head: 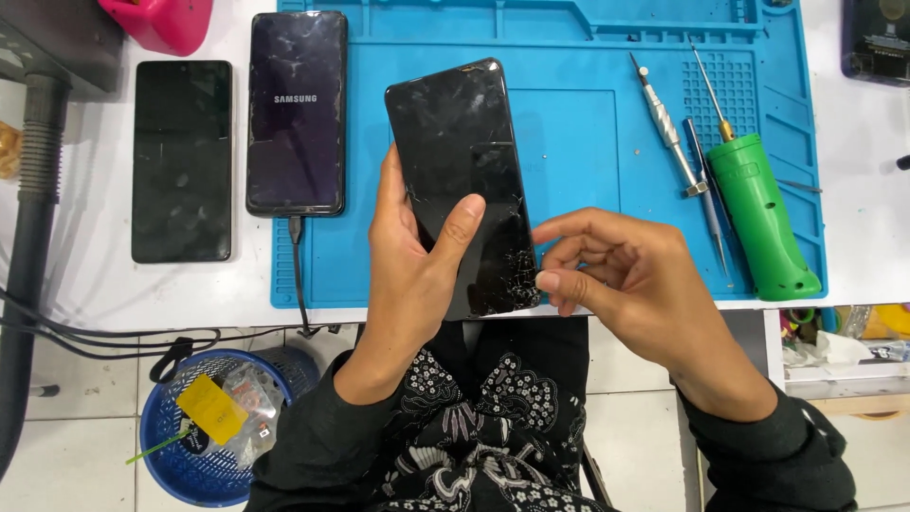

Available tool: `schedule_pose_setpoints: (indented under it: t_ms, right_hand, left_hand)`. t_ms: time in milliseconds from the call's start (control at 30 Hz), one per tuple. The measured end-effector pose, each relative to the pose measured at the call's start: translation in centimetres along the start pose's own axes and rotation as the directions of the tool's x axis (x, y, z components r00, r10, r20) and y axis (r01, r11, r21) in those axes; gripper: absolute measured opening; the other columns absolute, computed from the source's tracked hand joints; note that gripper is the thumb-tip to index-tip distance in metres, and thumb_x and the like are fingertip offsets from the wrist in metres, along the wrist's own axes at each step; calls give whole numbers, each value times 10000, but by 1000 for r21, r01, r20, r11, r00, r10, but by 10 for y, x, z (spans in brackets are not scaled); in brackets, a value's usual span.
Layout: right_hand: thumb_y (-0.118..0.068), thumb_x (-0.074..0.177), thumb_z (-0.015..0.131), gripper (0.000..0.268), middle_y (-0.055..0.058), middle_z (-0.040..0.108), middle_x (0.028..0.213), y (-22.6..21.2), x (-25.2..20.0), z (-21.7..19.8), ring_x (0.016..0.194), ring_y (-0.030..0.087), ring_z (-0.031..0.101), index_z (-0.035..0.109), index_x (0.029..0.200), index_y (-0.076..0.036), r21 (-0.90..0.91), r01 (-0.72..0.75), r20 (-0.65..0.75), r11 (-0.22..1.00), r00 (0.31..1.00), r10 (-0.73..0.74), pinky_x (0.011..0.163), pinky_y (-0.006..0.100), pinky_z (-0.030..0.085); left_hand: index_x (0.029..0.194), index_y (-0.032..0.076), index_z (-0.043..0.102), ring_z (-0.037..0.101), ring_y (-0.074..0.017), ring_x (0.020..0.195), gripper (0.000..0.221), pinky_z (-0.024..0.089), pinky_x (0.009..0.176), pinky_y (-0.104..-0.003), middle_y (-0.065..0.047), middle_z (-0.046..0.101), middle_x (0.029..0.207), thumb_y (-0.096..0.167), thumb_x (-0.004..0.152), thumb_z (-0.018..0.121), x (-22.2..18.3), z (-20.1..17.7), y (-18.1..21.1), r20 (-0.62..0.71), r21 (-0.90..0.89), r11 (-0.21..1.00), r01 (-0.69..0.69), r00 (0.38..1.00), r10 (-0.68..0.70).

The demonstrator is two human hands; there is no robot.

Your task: Removing the SIM tray and prying off the back cover of a smartphone using specialized tools.

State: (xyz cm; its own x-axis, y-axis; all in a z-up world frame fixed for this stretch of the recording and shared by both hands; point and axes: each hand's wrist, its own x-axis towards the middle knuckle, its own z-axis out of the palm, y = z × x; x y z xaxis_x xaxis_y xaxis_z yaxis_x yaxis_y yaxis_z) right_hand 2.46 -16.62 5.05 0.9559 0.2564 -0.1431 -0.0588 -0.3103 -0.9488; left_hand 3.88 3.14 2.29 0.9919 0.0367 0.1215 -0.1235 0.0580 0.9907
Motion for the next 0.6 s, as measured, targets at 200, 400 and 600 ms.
schedule_pose_setpoints:
  t_ms: [200,400,600]
  right_hand:
    - [-118,903,731,265,49,692,798,-1,-9,5,613,157,688,684,1153,-42,58,-30,-62,998,998,34,609,261,603]
    - [-116,918,700,312,92,694,828,-7,-15,9,633,173,635,718,1211,-11,-43,72,-110,997,991,-76,612,268,646]
    - [-113,968,644,250,85,665,824,-4,-19,-3,646,148,615,771,1162,-22,-69,94,-36,993,995,-97,614,251,505]
  left_hand:
    - [1590,-12,196,211,-283,1596,867,186,1294,-398,-175,272,1688,413,960,613,1,0,-6,7,31,993,111,994,-112]
    - [1595,-35,118,83,-304,1607,941,123,1287,-419,-207,140,1715,398,943,640,1,-1,-12,-10,17,985,169,986,-169]
    - [1536,58,360,455,-234,1485,688,343,1262,-360,-106,499,1544,365,982,628,3,-2,-3,26,-14,998,58,998,-58]
